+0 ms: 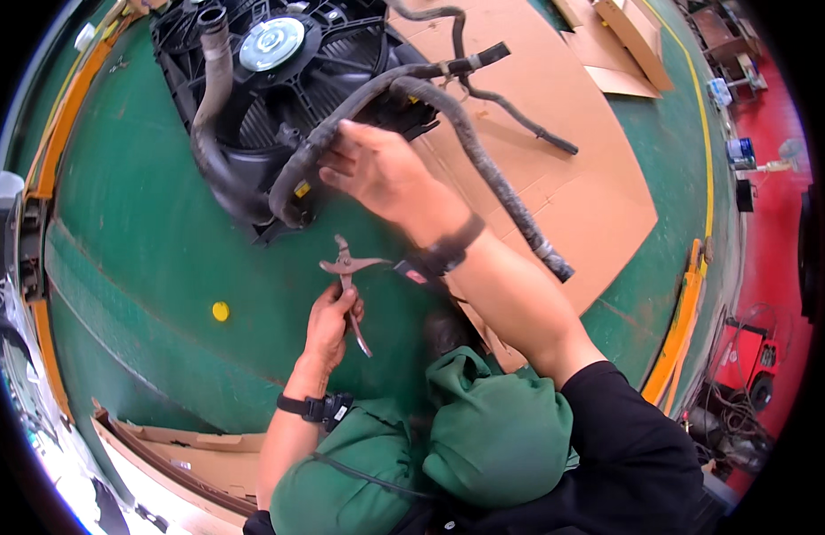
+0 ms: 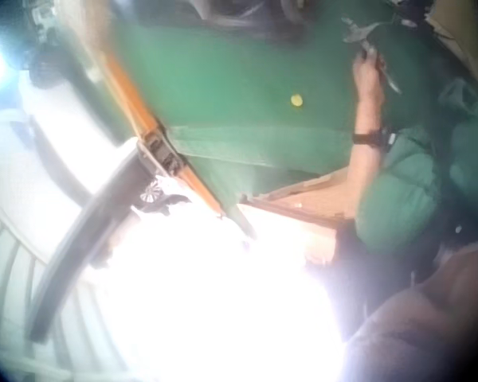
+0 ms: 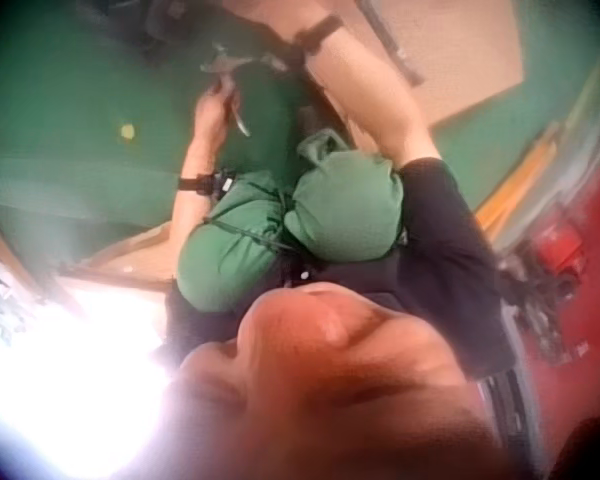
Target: The person manipulates radiator hoses and fan assemblies by hand and using pliers to move hose clamps between different radiator units while working on a garage floor.
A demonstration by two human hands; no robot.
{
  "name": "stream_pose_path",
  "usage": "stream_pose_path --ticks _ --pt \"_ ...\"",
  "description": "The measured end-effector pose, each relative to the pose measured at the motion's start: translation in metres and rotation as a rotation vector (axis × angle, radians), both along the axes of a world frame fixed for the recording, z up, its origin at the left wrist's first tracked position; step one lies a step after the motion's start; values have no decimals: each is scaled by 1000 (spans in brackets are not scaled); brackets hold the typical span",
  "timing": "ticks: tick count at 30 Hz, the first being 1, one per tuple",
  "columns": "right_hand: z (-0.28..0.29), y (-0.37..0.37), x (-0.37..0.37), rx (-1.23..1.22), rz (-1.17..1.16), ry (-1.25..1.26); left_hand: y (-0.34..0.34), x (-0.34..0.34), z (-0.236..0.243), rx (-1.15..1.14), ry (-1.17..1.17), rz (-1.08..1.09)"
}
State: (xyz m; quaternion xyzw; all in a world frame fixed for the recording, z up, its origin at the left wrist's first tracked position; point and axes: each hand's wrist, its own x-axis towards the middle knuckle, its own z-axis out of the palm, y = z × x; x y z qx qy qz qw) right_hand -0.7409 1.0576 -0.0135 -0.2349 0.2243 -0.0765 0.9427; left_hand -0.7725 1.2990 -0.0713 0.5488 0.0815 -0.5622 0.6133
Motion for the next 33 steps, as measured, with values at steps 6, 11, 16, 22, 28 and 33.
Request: stream_pose_path --ticks 6,11,16,22,28,33 --pt "17 23 6 -269 -82 -71 9 -2 -1 22 9 64" --pt "27 23 10 -473 -103 -114 8 0 -3 24 -6 19" --pt "16 3 9 -433 -33 -2 4 -2 -1 23 -21 -24" --pt "13 9 7 -516 -5 63 1 -2 4 27 -12 -53" --pt "-20 42 -87 -1328 382 248 -1 6 5 -18 -26 -76" --pt "-15 40 -119 -1600 811 289 -1 15 5 -87 -1 -39"
